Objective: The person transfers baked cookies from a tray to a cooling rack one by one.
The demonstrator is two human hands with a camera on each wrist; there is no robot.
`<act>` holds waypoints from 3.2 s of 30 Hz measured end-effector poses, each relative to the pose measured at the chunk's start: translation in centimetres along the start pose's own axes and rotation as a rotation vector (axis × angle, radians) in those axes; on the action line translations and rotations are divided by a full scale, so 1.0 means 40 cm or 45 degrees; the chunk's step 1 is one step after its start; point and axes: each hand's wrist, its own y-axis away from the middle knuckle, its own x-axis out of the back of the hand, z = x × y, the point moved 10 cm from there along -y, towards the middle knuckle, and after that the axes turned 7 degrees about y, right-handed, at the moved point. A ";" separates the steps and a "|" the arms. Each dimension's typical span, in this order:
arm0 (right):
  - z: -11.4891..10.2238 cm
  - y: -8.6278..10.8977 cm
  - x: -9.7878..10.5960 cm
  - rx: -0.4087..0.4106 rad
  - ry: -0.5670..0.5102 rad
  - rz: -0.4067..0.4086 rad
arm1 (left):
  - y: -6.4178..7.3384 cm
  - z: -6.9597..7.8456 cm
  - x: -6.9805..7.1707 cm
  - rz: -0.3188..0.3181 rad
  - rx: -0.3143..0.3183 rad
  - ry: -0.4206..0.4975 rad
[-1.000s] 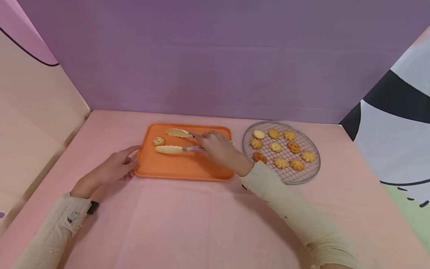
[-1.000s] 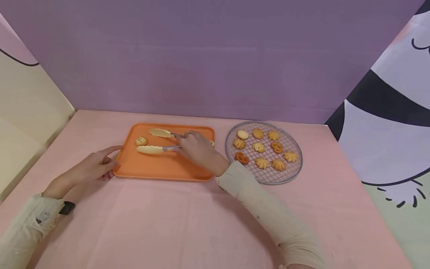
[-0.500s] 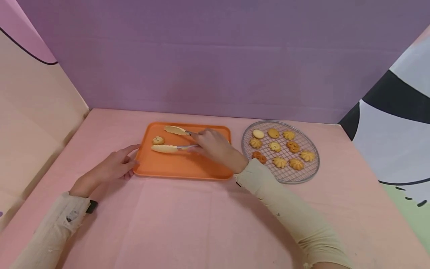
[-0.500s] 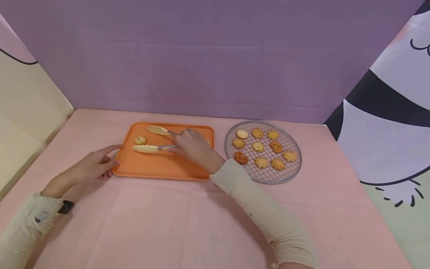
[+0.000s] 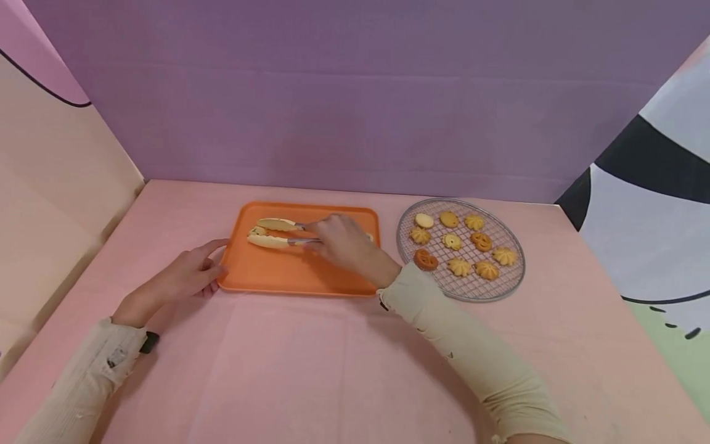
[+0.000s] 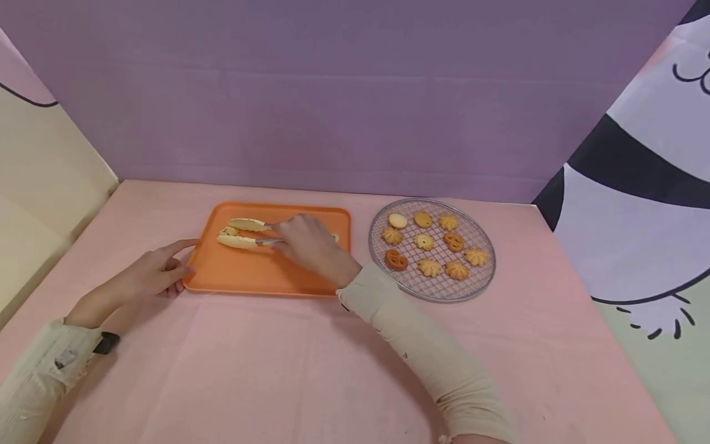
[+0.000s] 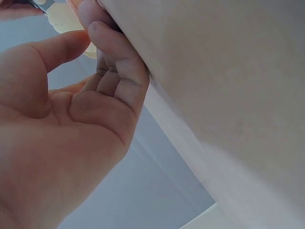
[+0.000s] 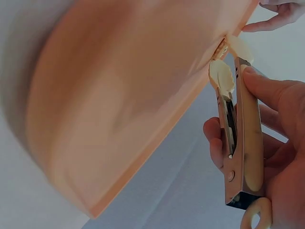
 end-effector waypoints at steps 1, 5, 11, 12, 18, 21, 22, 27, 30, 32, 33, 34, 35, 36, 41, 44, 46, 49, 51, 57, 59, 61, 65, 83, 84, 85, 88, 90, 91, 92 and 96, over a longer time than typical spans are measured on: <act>-0.002 0.000 0.002 0.002 0.013 0.009 | 0.000 0.001 0.000 -0.001 -0.002 0.001; -0.009 0.003 0.010 0.009 0.056 0.044 | -0.002 0.001 0.001 -0.002 -0.011 0.004; -0.008 0.012 0.013 0.002 0.056 0.042 | -0.002 -0.002 0.002 -0.006 -0.004 -0.002; -0.006 0.014 0.015 -0.001 0.047 0.043 | -0.002 -0.001 0.002 -0.007 -0.007 -0.002; 0.011 0.024 0.036 -0.013 0.008 0.083 | 0.003 0.010 0.001 -0.011 -0.031 -0.001; 0.019 0.033 0.052 -0.011 -0.014 0.117 | 0.003 0.008 0.001 -0.010 -0.022 -0.004; 0.020 0.037 0.057 -0.006 -0.016 0.129 | 0.003 0.007 0.001 -0.010 -0.018 -0.004; 0.029 0.065 0.073 0.016 -0.013 0.146 | -0.001 -0.001 0.001 0.000 -0.009 -0.010; 0.038 0.084 0.079 0.014 0.008 0.152 | -0.002 -0.001 -0.002 0.003 -0.020 0.000; 0.044 0.096 0.084 0.017 0.024 0.171 | -0.002 0.003 -0.005 0.002 -0.035 0.008; 0.046 0.102 0.085 0.020 0.029 0.179 | -0.002 0.004 -0.006 0.002 -0.038 0.012; 0.049 0.109 0.086 0.021 0.032 0.186 | -0.003 0.004 -0.007 0.002 -0.040 0.013; 0.051 0.115 0.088 0.024 0.038 0.196 | -0.003 0.005 -0.008 0.003 -0.042 0.013; 0.053 0.122 0.091 0.026 0.049 0.210 | -0.003 0.005 -0.009 0.004 -0.043 0.014; 0.065 0.157 0.114 0.015 0.089 0.276 | -0.006 0.008 -0.011 0.004 -0.057 0.023; 0.074 0.176 0.126 0.001 0.080 0.287 | -0.008 0.010 -0.013 0.000 -0.058 0.026; 0.078 0.188 0.130 0.002 0.081 0.285 | -0.008 0.009 -0.015 -0.009 -0.050 0.025; 0.080 0.210 0.136 0.013 0.096 0.301 | -0.008 0.006 -0.015 -0.015 -0.042 0.028; 0.080 0.225 0.142 0.023 0.121 0.319 | -0.006 0.005 -0.013 -0.015 -0.044 0.033; 0.083 0.268 0.164 0.032 0.159 0.388 | 0.003 0.008 0.001 -0.007 -0.057 0.027; 0.085 0.279 0.168 0.032 0.152 0.398 | 0.005 0.005 0.004 -0.010 -0.049 0.026; 0.092 0.292 0.170 0.018 0.152 0.398 | 0.006 0.004 0.006 -0.013 -0.049 0.026; 0.115 0.325 0.166 -0.033 0.168 0.376 | 0.004 0.004 0.003 -0.009 -0.065 0.054; 0.217 0.471 0.184 -0.173 0.198 0.428 | -0.010 -0.003 -0.010 -0.004 -0.035 0.033; 0.221 0.478 0.185 -0.176 0.193 0.434 | -0.009 -0.005 -0.008 -0.002 -0.034 0.032; 0.226 0.485 0.187 -0.176 0.184 0.441 | -0.008 -0.006 -0.007 0.000 -0.036 0.028; 0.239 0.506 0.194 -0.184 0.155 0.452 | -0.008 -0.008 -0.003 0.003 -0.037 0.017; 0.247 0.519 0.202 -0.191 0.150 0.464 | -0.007 -0.009 -0.001 0.004 -0.035 0.015; 0.252 0.525 0.206 -0.196 0.147 0.470 | -0.007 -0.008 0.000 0.007 -0.038 0.012; 0.256 0.531 0.210 -0.200 0.154 0.478 | -0.007 -0.007 0.001 0.008 -0.042 0.010; 0.270 0.557 0.223 -0.190 0.174 0.526 | -0.007 -0.003 0.002 0.008 -0.052 0.008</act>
